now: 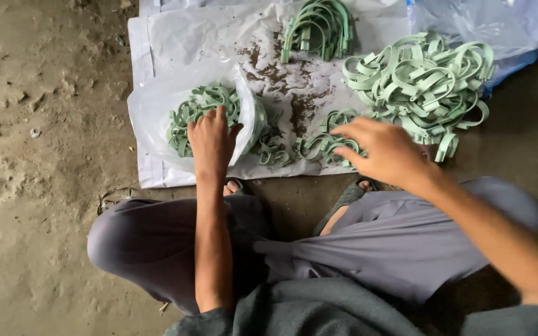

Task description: The person is sorting through a pile of green plastic clips on a white sheet, cleaning them of debris, and placing them into a clear plastic bag.

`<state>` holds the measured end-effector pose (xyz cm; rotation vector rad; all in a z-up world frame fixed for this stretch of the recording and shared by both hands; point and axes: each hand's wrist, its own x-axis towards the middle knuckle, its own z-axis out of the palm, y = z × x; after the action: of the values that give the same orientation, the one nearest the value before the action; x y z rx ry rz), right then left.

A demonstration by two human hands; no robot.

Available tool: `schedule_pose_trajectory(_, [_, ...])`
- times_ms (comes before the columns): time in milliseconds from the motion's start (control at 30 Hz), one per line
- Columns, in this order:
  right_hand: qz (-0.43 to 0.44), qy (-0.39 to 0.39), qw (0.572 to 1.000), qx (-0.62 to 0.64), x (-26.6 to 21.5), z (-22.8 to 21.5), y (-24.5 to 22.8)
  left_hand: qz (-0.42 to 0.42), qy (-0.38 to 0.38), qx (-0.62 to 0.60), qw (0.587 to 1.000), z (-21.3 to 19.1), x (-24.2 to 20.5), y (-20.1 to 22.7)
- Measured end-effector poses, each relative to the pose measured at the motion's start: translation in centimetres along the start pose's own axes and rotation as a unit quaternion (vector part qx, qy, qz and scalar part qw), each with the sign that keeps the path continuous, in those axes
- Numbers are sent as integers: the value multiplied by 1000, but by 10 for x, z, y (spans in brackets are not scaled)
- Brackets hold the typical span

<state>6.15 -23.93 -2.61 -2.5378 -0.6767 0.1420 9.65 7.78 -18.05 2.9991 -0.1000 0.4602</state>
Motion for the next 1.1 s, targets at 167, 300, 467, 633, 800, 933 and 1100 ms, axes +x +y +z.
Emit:
schedule_pose_trajectory(167, [-84,-364,862,-344,33,165,142,6,20,-107,994,-31,13,13])
schedule_pose_trajectory(300, [-109,-357,873,-315,53,307,238,1,4,-155,988,-30,21,15])
schedule_pose_trajectory(467, [-181,-92,940,-275,24,383,284,-9,-29,-203,979,-33,19,18])
schedule_pose_trajectory(633, [-148,-62,969,-189,35,330,235,-16,-31,-190,981,-31,17,12])
schedule_pose_trajectory(800, [127,7,933,336,69,243,187,24,18,-95,995,-33,12,8])
schedule_pose_trajectory(933, [139,32,853,502,75,105,76,68,-38,-216,973,-64,6,36])
schedule_pose_trajectory(1100, [20,72,902,424,34,8,-19,127,-33,-447,885,-122,-8,82])
